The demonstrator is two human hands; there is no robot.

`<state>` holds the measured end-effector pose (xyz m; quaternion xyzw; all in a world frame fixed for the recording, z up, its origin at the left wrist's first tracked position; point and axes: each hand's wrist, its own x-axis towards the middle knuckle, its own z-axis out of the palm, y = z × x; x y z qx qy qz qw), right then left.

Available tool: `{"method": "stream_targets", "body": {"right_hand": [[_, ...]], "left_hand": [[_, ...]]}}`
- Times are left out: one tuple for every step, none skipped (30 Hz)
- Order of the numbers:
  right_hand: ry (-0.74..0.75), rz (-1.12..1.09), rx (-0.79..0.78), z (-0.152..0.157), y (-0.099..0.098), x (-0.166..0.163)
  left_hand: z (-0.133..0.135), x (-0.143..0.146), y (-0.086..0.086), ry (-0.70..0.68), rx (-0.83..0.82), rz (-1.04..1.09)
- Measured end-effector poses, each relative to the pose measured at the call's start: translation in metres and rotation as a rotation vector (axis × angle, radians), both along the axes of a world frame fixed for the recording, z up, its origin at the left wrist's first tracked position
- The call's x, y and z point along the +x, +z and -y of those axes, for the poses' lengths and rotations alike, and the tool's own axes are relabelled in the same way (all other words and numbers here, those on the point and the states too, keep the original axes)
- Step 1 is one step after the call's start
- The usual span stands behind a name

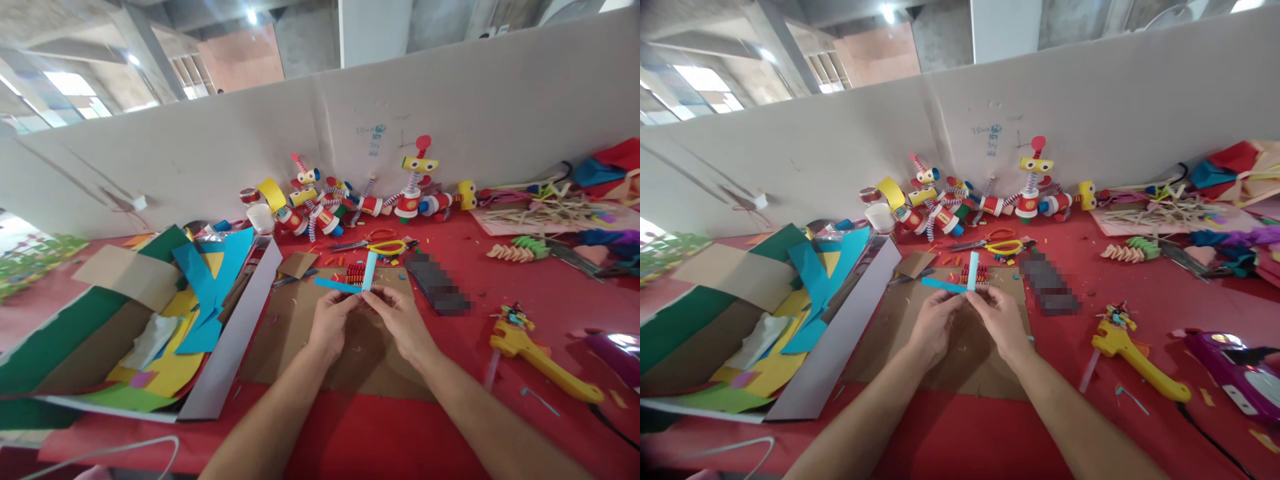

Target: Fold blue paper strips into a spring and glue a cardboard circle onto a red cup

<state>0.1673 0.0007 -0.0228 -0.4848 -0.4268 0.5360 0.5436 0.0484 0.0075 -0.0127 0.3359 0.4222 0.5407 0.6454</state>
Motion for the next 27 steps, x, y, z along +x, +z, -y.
{"method": "stream_targets", "body": {"right_hand": [[-0.009,0.014,0.004,0.0,0.0,0.0],[-0.016,0.024,0.008,0.0,0.0,0.001],[-0.019,0.022,0.009,-0.001,0.0,0.001],[-0.016,0.005,0.005,-0.001,0.0,0.002],[-0.007,-0.03,-0.006,-0.002,0.0,0.003],[0.006,-0.079,-0.024,-0.002,0.001,0.003],[0.021,-0.135,-0.047,-0.002,0.002,0.003],[0.036,-0.193,-0.072,-0.003,0.004,0.003],[0.052,-0.248,-0.099,-0.003,0.005,0.003],[0.068,-0.299,-0.126,-0.003,0.006,0.003],[0.082,-0.343,-0.151,-0.003,0.007,0.003],[0.099,-0.378,-0.173,-0.003,0.008,0.003],[0.117,-0.406,-0.194,-0.003,0.008,0.003],[0.133,-0.424,-0.213,-0.003,0.009,0.003],[0.146,-0.432,-0.227,-0.003,0.008,0.003],[0.16,-0.434,-0.237,-0.003,0.008,0.003],[0.175,-0.436,-0.242,-0.003,0.007,0.003],[0.187,-0.439,-0.241,-0.003,0.007,0.003],[0.196,-0.444,-0.237,-0.003,0.006,0.003],[0.203,-0.449,-0.231,-0.003,0.006,0.003],[0.209,-0.451,-0.225,-0.003,0.006,0.003],[0.212,-0.451,-0.221,-0.003,0.006,0.002],[0.216,-0.451,-0.217,-0.003,0.006,0.002],[0.224,-0.451,-0.212,-0.003,0.007,0.002],[0.24,-0.451,-0.208,-0.002,0.008,0.002],[0.259,-0.449,-0.206,-0.002,0.008,0.003],[0.279,-0.444,-0.211,-0.002,0.009,0.004]], "left_hand": [[0.0,0.001,0.0,-0.005,0.003,0.001],[0.001,0.001,-0.001,-0.01,0.014,0.003],[0.001,0.001,-0.001,-0.018,0.029,0.003],[0.002,0.002,-0.001,-0.026,0.045,0.001],[0.002,0.002,0.0,-0.032,0.063,-0.004],[0.002,0.001,0.001,-0.039,0.08,-0.011],[0.002,0.0,0.002,-0.055,0.096,-0.02],[0.002,-0.001,0.003,-0.081,0.11,-0.032],[0.001,-0.003,0.005,-0.118,0.124,-0.044],[0.0,-0.005,0.007,-0.163,0.145,-0.058],[-0.001,-0.008,0.008,-0.207,0.174,-0.083],[-0.003,-0.01,0.009,-0.236,0.214,-0.124],[-0.005,-0.012,0.009,-0.237,0.264,-0.177],[-0.007,-0.014,0.009,-0.215,0.317,-0.239],[-0.009,-0.016,0.009,-0.186,0.366,-0.304],[-0.011,-0.018,0.008,-0.155,0.405,-0.366],[-0.012,-0.019,0.006,-0.133,0.436,-0.422],[-0.014,-0.02,0.005,-0.124,0.465,-0.471],[-0.015,-0.021,0.003,-0.128,0.497,-0.519],[-0.016,-0.021,0.001,-0.134,0.533,-0.563],[-0.016,-0.022,0.0,-0.133,0.569,-0.601],[-0.017,-0.022,-0.001,-0.126,0.605,-0.628],[-0.017,-0.022,-0.002,-0.115,0.64,-0.648],[-0.017,-0.023,-0.002,-0.101,0.674,-0.66],[-0.017,-0.023,-0.002,-0.085,0.703,-0.665],[-0.016,-0.023,-0.002,-0.069,0.727,-0.663],[-0.015,-0.023,-0.002,-0.057,0.743,-0.657]]}}
